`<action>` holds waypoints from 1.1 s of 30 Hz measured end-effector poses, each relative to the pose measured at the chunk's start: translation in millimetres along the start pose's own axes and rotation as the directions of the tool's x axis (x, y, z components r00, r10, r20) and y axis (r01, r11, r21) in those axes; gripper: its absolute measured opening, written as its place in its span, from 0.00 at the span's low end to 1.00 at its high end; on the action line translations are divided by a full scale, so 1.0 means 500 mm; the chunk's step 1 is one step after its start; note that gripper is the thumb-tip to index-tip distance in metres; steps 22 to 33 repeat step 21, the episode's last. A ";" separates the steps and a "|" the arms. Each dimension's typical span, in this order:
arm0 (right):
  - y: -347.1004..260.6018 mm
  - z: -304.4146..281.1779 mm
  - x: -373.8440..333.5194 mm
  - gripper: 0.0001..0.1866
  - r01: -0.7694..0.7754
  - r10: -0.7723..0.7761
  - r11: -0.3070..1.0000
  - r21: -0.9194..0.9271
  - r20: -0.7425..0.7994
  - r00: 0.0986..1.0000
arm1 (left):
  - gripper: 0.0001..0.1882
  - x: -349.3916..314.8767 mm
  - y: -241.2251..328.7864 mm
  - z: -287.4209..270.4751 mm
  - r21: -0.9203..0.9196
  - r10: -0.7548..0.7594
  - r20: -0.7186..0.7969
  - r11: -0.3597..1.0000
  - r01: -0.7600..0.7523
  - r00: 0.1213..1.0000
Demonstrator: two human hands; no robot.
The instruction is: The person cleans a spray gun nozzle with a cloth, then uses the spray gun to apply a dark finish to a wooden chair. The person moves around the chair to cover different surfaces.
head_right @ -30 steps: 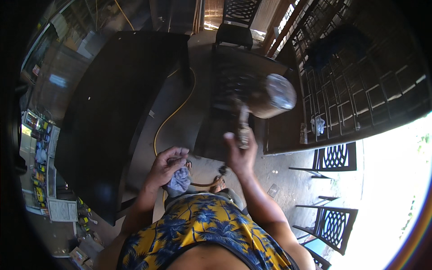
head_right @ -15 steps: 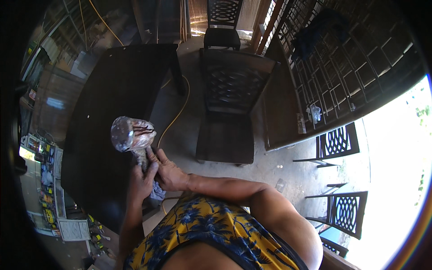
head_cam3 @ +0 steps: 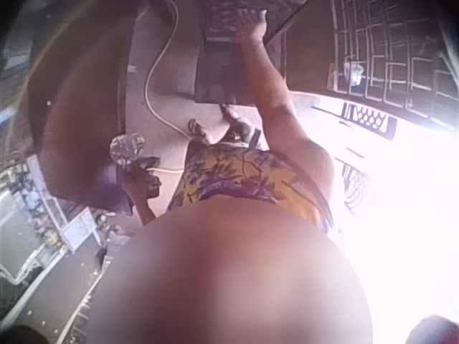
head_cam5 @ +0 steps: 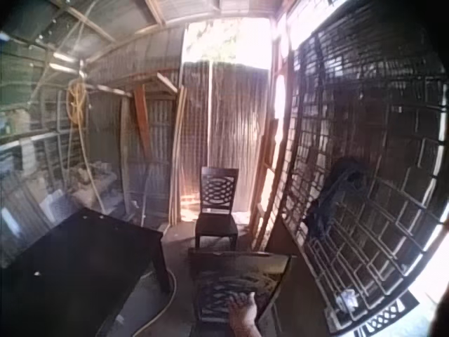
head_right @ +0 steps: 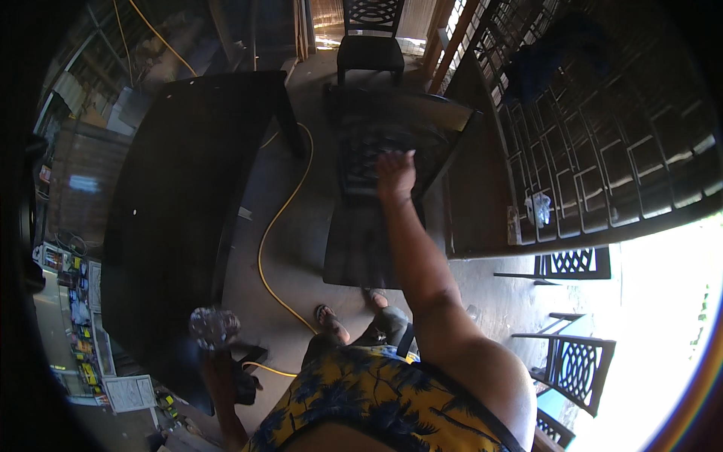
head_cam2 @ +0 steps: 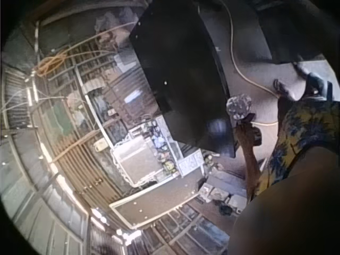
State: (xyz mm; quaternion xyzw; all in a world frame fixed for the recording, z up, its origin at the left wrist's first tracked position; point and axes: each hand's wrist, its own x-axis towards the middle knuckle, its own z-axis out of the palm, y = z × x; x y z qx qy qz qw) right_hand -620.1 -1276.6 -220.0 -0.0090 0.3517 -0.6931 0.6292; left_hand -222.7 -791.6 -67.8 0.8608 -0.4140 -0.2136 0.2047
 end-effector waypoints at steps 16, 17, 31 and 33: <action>-0.020 0.018 0.266 0.58 -0.047 0.075 0.965 0.260 -0.100 0.992 | 0.12 -0.100 0.090 0.144 -0.112 -0.166 -0.010 0.980 0.164 0.986; -0.019 0.023 0.271 0.59 -0.041 0.072 0.961 0.275 -0.103 0.992 | 0.12 -0.098 0.098 0.146 -0.088 -0.166 -0.022 0.983 0.163 0.986; -0.021 0.043 0.280 0.59 -0.069 0.088 0.924 0.375 -0.033 0.996 | 0.14 -0.093 0.107 0.150 -0.061 -0.169 -0.003 0.984 0.169 0.986; -0.021 0.043 0.280 0.59 -0.069 0.088 0.924 0.375 -0.033 0.996 | 0.14 -0.093 0.107 0.150 -0.061 -0.169 -0.003 0.984 0.169 0.986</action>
